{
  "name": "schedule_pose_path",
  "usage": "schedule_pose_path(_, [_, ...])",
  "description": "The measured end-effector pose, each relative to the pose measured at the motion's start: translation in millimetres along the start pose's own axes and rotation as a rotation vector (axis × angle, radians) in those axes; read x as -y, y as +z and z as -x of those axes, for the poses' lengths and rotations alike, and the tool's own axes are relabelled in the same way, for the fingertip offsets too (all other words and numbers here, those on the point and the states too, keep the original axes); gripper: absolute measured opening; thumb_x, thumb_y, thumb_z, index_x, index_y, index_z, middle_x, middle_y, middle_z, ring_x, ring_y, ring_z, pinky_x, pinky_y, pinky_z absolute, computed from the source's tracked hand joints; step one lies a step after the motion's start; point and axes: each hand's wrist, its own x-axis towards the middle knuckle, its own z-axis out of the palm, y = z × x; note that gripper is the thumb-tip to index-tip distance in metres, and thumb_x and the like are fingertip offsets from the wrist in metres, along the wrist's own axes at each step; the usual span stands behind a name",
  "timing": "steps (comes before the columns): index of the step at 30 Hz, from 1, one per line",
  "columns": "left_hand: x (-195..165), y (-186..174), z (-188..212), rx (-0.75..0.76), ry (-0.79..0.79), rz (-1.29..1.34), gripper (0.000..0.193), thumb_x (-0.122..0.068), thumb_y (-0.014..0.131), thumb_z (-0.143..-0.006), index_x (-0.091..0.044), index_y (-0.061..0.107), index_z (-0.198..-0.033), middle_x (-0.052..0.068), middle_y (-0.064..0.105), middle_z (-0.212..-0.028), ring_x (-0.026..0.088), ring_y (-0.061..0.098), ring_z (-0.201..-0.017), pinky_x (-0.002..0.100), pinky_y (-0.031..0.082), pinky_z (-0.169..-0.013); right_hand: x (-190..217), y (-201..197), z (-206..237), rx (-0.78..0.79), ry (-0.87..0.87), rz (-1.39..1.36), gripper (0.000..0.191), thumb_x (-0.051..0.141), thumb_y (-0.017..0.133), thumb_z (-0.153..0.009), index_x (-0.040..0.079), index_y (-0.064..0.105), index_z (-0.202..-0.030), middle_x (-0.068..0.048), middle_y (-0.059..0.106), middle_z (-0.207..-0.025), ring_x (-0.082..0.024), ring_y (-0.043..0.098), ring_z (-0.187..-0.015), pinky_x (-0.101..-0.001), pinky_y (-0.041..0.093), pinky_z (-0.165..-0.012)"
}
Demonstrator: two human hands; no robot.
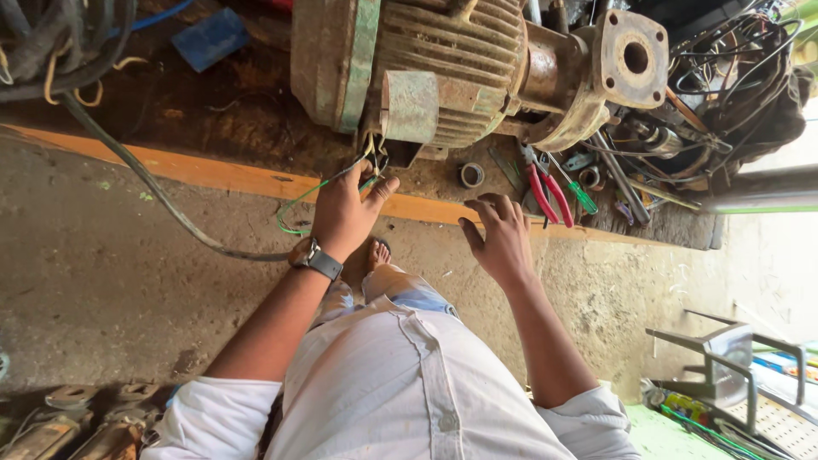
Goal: The person works at a cluttered repair-workshop bench on an electric water pump motor, handling its power wires and terminal connections. They strip and position the wire ends by hand, use a handheld tool to cut or strip the wires, and at times pick up red-handled pliers to work the connections at the motor's terminal box.
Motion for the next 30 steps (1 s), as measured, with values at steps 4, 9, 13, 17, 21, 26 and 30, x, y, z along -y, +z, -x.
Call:
schedule_pose_path(4, [4.3, 0.0, -2.8, -0.013, 0.05, 0.039, 0.051, -0.031, 0.076, -0.092, 0.005, 0.062, -0.125, 0.023, 0.073, -0.107, 0.042, 0.069, -0.098, 0.047, 0.054, -0.081, -5.5, 2.3, 1.7, 0.009, -0.005, 0.04, 0.034, 0.029, 0.074, -0.093, 0.012, 0.07, -0.122, -0.007, 0.063, -0.128, -0.031, 0.056, -0.117, -0.0458, 0.042, -0.1])
schedule_pose_path(9, [5.7, 0.7, -2.9, -0.06, 0.067, -0.003, 0.043, -0.03, 0.075, -0.096, 0.003, 0.064, -0.122, 0.022, 0.072, -0.102, 0.041, 0.07, -0.095, 0.046, 0.055, -0.081, -24.7, 7.1, -8.8, 0.001, 0.019, -0.008, 0.042, 0.027, 0.074, -0.092, 0.01, 0.066, -0.13, -0.012, 0.061, -0.129, -0.034, 0.057, -0.116, -0.047, 0.045, -0.096])
schedule_pose_path(13, [-0.4, 8.5, 3.5, -0.195, 0.123, -0.139, 0.026, -0.026, 0.069, -0.104, -0.001, 0.065, -0.11, 0.019, 0.073, -0.096, 0.04, 0.07, -0.092, 0.047, 0.055, -0.078, -41.2, 21.3, -19.0, -0.036, 0.006, -0.079, 0.045, 0.023, 0.076, -0.093, 0.008, 0.063, -0.134, -0.017, 0.058, -0.13, -0.039, 0.058, -0.116, -0.048, 0.05, -0.096])
schedule_pose_path(17, [-5.5, 17.6, 1.5, -0.283, 0.016, -0.189, 0.026, -0.027, 0.066, -0.106, -0.002, 0.068, -0.099, 0.019, 0.07, -0.084, 0.04, 0.068, -0.077, 0.047, 0.052, -0.065, -59.6, 35.6, -27.0, -0.037, 0.062, -0.12, 0.045, 0.021, 0.077, -0.091, 0.01, 0.064, -0.132, -0.017, 0.058, -0.133, -0.038, 0.061, -0.113, -0.0474, 0.053, -0.092])
schedule_pose_path(21, [-10.4, 25.6, -5.0, -0.33, -0.056, -0.184, 0.029, -0.027, 0.066, -0.105, -0.003, 0.071, -0.091, 0.018, 0.069, -0.075, 0.038, 0.067, -0.066, 0.046, 0.05, -0.058, -78.4, 38.5, -36.3, -0.05, 0.038, -0.142, 0.044, 0.022, 0.08, -0.086, 0.008, 0.068, -0.126, -0.018, 0.057, -0.132, -0.04, 0.061, -0.113, -0.0475, 0.053, -0.089])
schedule_pose_path(26, [-13.1, 41.6, -9.6, -0.413, -0.037, -0.249, 0.028, -0.027, 0.067, -0.104, -0.003, 0.072, -0.091, 0.019, 0.071, -0.078, 0.039, 0.068, -0.069, 0.045, 0.051, -0.06, -92.8, 38.7, -48.4, -0.065, -0.071, -0.134, 0.036, 0.025, 0.084, -0.083, 0.007, 0.072, -0.111, -0.015, 0.061, -0.124, -0.041, 0.06, -0.11, -0.0484, 0.051, -0.091])
schedule_pose_path(30, [-9.6, 55.9, -13.0, -0.433, -0.091, -0.259, 0.028, -0.028, 0.066, -0.103, -0.004, 0.072, -0.088, 0.018, 0.071, -0.08, 0.039, 0.069, -0.072, 0.045, 0.052, -0.062, -102.4, 35.3, -54.0, -0.083, -0.136, -0.174, 0.026, 0.018, 0.08, -0.086, 0.007, 0.072, -0.108, -0.013, 0.064, -0.12, -0.038, 0.062, -0.11, -0.047, 0.052, -0.093])
